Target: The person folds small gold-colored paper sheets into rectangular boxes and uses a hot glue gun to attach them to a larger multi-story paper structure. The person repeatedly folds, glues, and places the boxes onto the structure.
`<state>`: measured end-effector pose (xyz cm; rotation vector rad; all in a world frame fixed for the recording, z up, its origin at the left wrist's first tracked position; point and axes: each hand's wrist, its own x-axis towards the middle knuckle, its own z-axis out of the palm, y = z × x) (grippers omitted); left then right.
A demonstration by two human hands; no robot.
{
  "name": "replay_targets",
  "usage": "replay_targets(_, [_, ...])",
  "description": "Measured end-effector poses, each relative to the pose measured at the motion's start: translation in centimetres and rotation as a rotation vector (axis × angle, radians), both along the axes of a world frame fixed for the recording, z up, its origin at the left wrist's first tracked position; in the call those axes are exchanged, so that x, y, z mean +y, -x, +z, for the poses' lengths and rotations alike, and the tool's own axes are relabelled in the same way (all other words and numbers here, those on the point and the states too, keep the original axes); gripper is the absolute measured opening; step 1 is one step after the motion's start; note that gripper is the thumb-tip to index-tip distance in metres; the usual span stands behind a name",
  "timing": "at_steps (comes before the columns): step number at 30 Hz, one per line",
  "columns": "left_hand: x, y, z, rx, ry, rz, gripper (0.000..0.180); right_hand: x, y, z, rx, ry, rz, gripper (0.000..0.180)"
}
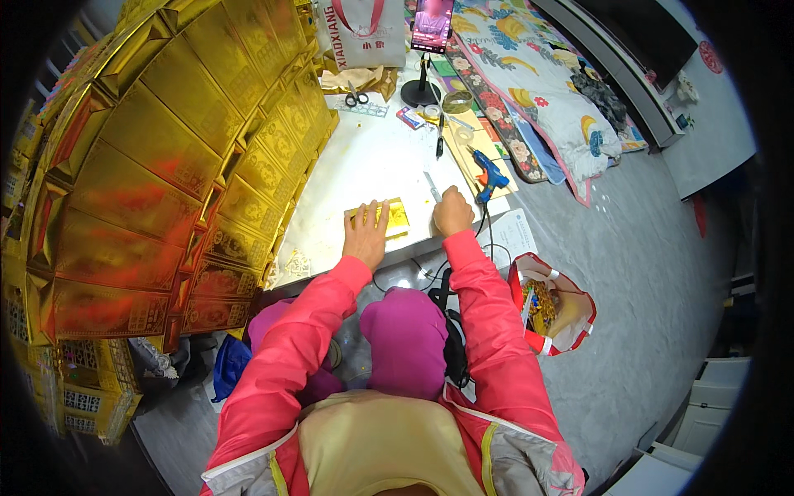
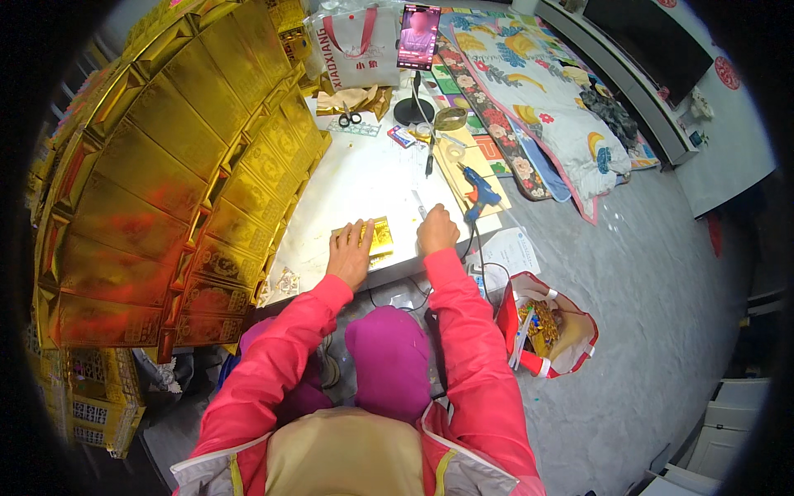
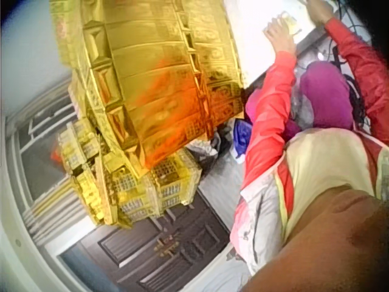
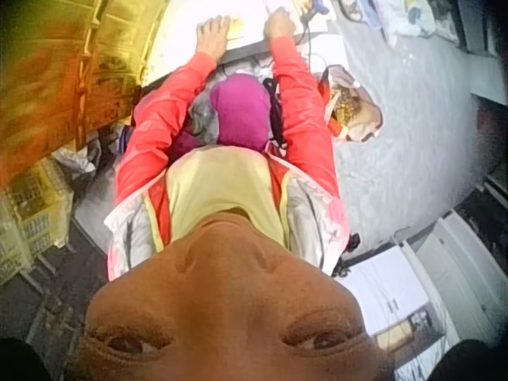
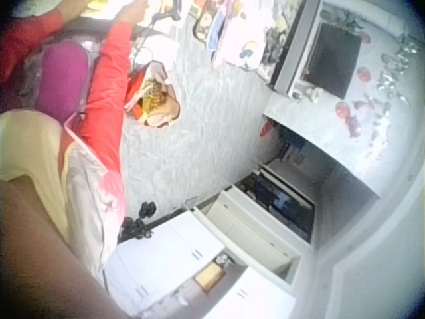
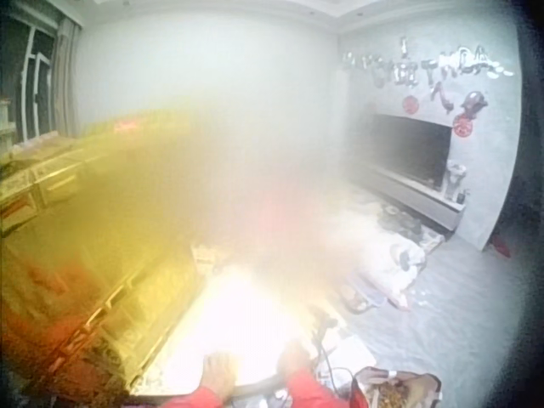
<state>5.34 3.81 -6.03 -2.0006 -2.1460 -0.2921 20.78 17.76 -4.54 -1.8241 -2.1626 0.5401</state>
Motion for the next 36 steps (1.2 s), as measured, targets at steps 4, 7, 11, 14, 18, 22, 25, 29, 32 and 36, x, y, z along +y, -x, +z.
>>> replay_targets(4, [-0.8,-0.7,-0.4,-0.17,0.057,0.012,0.073,0.5,-0.2,0.6,0.011,0.122,0.01,0.027])
replay_targets(7, [-1.2,-1.0,0.2,-0.281,0.052,0.006,0.072,0.5,-0.3,0.9,-0.032,0.083,0.041,0.031])
replay_targets(11, [-1.3,-1.0,0.4,-0.369,0.018,0.004,0.066,0.3,0.0,0.0,0.004,-0.027,0.124,0.024])
replay_targets(14, [-1.3,-0.4,0.0,-0.409,-0.008,-0.032,0.059,-0.5,-0.9,-1.1,0.272,-0.156,0.178,0.016])
replay_targets(18, [-1.5,0.0,-0.5,-0.426,-0.013,-0.048,0.056,-2.3,-5.0,-0.9,0.679,0.135,0.063,0.02])
replay_targets(22, [-1.6,-0.1,-0.5,-0.431,-0.006,-0.051,0.056,-4.6,-7.6,0.0,0.901,0.248,-0.06,0.018])
replay_targets(25, [-1.3,0.0,-0.3,-0.426,0.006,-0.048,0.055,-5.7,-7.0,-0.2,0.827,0.29,-0.008,0.017])
replay_targets(29, [-1.5,0.1,-0.1,-0.449,-0.014,-0.072,0.055,-5.8,-6.0,-0.9,0.822,0.309,0.031,0.015])
replay_targets(32, [-1.6,0.2,0.0,-0.424,0.012,-0.071,0.056,-5.9,-6.0,-1.4,0.73,0.303,0.115,0.015])
replay_targets(36, [-1.5,0.2,-0.2,-0.349,0.057,-0.114,0.058,-6.2,-6.2,-2.4,0.686,0.384,0.184,0.016])
